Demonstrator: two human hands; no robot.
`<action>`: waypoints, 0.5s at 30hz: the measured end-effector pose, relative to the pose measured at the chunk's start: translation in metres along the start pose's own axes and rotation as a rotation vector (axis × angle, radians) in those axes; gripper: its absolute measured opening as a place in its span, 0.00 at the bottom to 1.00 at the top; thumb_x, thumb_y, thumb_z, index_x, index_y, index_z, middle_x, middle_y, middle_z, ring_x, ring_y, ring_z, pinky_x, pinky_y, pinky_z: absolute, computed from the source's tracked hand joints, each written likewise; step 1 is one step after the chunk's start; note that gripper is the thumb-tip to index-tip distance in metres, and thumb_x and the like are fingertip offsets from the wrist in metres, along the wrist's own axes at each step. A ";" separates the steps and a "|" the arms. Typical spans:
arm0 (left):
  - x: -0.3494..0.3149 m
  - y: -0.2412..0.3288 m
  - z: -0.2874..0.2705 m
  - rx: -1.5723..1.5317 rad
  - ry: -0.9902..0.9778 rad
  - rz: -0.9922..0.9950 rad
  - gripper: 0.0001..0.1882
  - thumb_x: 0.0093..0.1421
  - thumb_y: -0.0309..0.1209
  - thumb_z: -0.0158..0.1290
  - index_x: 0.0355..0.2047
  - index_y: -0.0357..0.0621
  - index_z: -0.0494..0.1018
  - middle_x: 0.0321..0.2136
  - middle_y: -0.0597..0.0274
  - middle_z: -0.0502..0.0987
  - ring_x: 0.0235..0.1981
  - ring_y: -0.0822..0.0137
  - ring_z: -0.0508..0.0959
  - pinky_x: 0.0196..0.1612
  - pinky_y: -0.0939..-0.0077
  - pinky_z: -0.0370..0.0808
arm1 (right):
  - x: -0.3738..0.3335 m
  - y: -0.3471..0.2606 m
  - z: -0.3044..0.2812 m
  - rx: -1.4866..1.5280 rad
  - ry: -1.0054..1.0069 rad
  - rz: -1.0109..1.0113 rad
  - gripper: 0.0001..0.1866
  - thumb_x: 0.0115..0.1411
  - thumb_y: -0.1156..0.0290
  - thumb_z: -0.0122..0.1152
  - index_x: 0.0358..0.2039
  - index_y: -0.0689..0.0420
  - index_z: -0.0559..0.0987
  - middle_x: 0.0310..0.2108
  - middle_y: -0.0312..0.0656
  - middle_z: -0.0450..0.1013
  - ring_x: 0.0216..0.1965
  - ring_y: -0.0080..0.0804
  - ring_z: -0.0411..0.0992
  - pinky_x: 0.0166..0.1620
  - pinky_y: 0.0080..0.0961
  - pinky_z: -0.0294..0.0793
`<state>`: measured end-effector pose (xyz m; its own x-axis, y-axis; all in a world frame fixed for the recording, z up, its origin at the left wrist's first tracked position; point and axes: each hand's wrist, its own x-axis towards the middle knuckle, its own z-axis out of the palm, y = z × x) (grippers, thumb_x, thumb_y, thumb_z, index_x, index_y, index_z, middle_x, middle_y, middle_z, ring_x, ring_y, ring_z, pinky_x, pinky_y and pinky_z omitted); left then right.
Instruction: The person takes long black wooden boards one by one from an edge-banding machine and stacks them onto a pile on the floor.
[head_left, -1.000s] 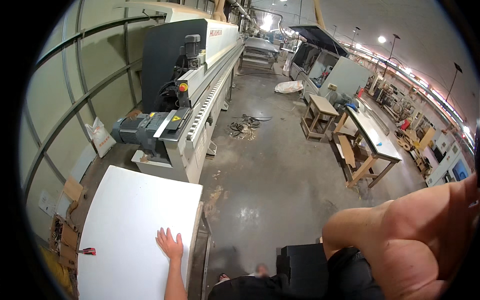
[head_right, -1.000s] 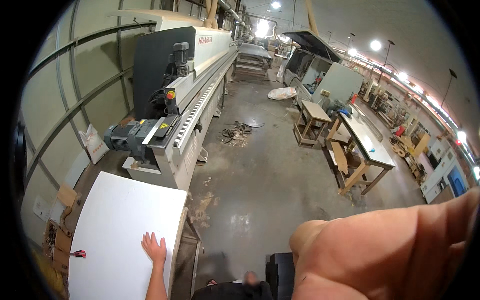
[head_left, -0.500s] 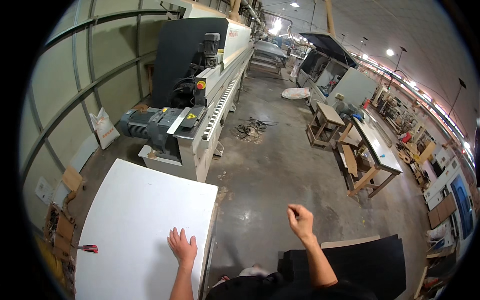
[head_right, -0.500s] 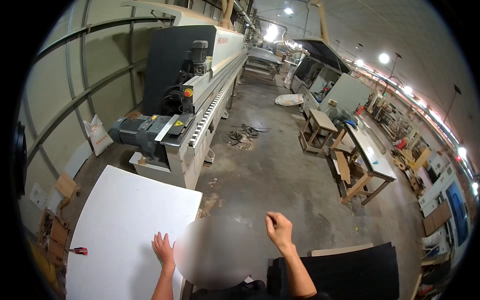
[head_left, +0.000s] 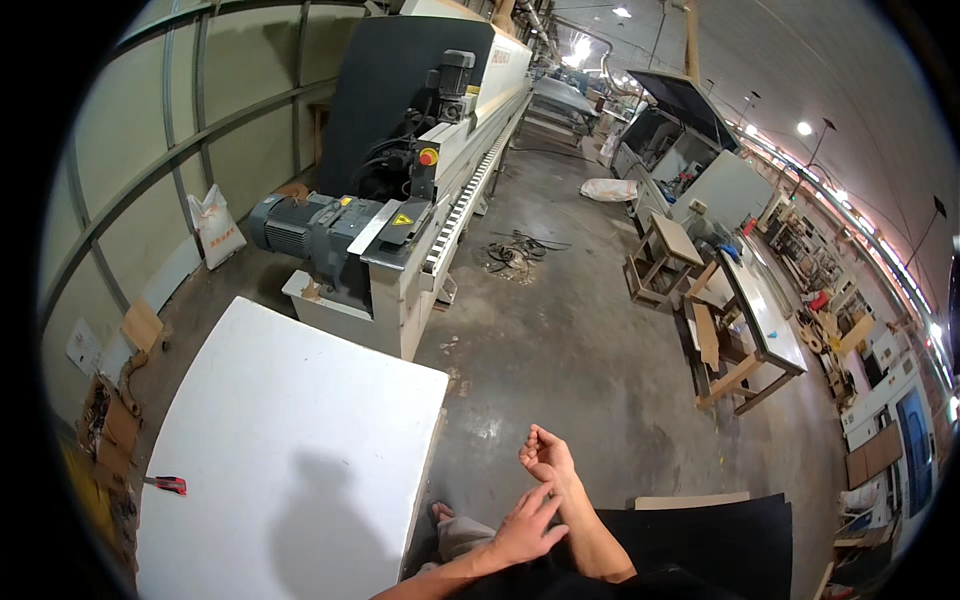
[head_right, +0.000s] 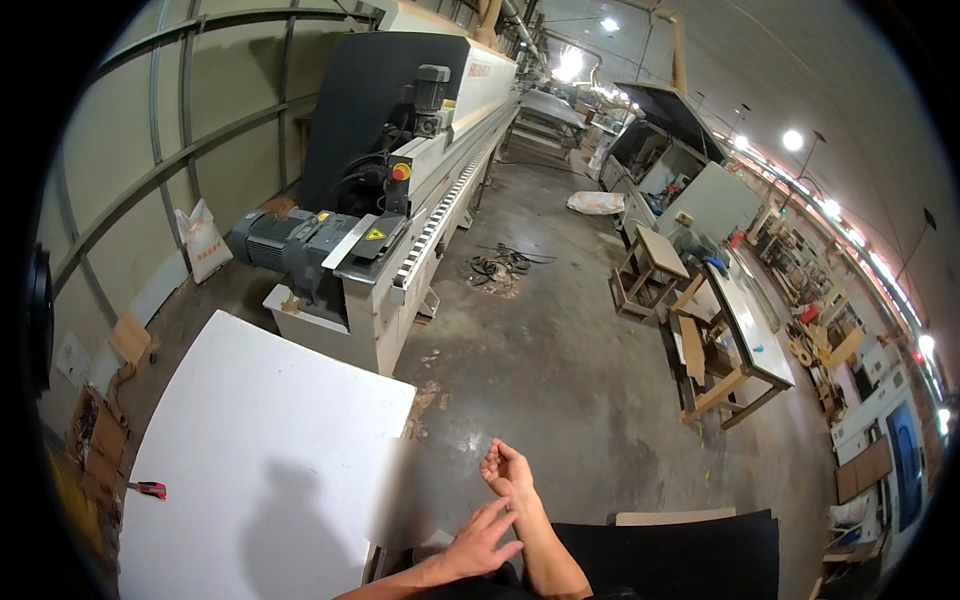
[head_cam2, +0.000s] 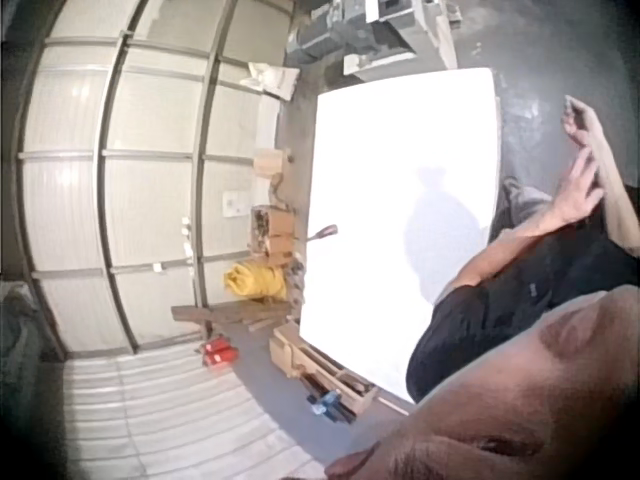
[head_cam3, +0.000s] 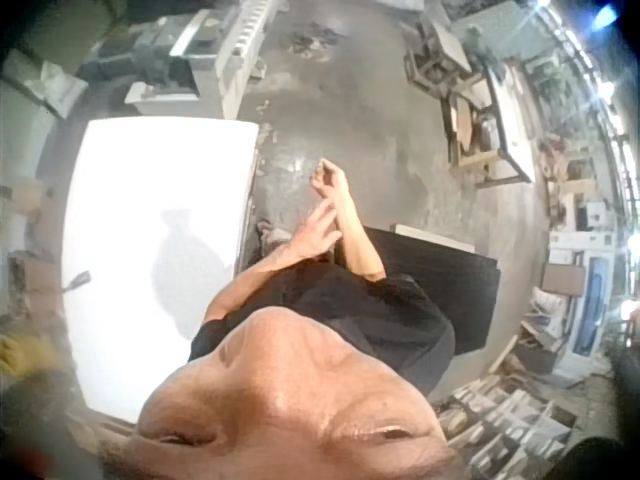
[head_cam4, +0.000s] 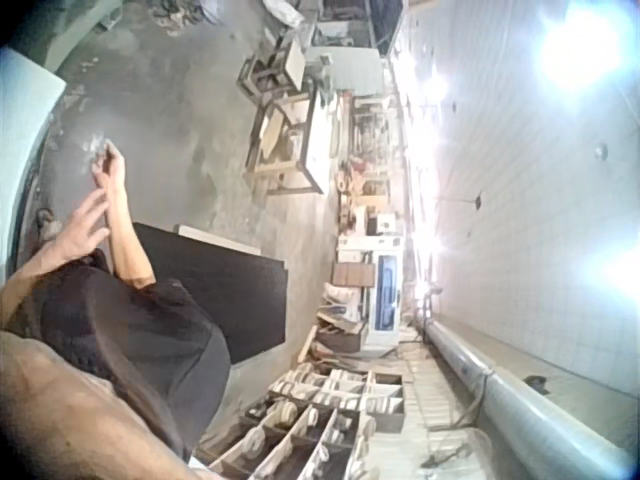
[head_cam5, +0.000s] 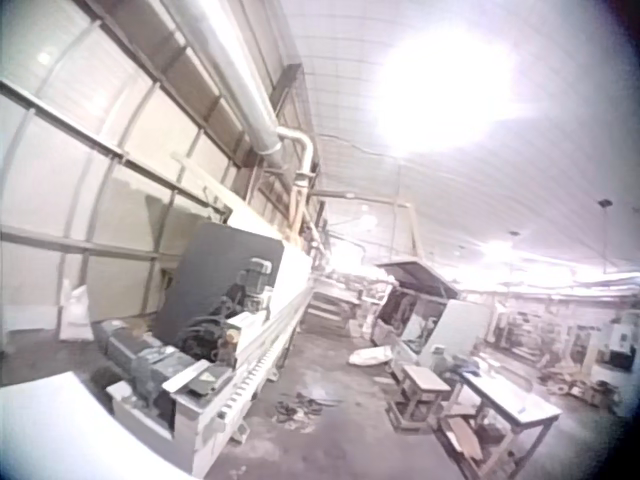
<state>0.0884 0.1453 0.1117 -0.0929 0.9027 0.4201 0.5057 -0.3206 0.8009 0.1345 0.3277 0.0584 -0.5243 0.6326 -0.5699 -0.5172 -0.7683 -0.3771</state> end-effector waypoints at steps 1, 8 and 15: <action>-0.002 -0.004 0.007 0.030 0.013 0.009 0.27 0.53 0.40 0.57 0.51 0.39 0.67 0.55 0.51 0.63 0.54 0.51 0.66 0.56 0.61 0.64 | 0.007 0.001 0.007 -0.006 -0.011 0.009 0.05 0.61 0.71 0.51 0.31 0.57 0.74 0.20 0.34 0.72 0.21 0.23 0.70 0.29 0.24 0.73; 0.011 -0.017 -0.026 -0.011 -0.138 -0.093 0.27 0.53 0.40 0.57 0.49 0.36 0.67 0.53 0.49 0.64 0.55 0.51 0.64 0.56 0.63 0.64 | 0.058 0.012 0.046 0.001 -0.018 0.085 0.06 0.62 0.71 0.50 0.31 0.57 0.74 0.21 0.34 0.73 0.21 0.23 0.70 0.29 0.23 0.73; 0.053 -0.029 -0.065 0.124 0.026 -0.166 0.21 0.52 0.35 0.57 0.44 0.38 0.71 0.49 0.52 0.67 0.49 0.51 0.68 0.51 0.62 0.67 | 0.104 0.039 0.091 -0.067 -0.128 0.153 0.07 0.63 0.71 0.48 0.34 0.57 0.74 0.22 0.34 0.73 0.21 0.24 0.71 0.29 0.24 0.73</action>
<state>0.0127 0.1841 0.1386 -0.2049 0.9322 0.2984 0.5831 -0.1286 0.8022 -0.0013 0.3719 0.0507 -0.6774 0.5117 -0.5285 -0.3809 -0.8586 -0.3430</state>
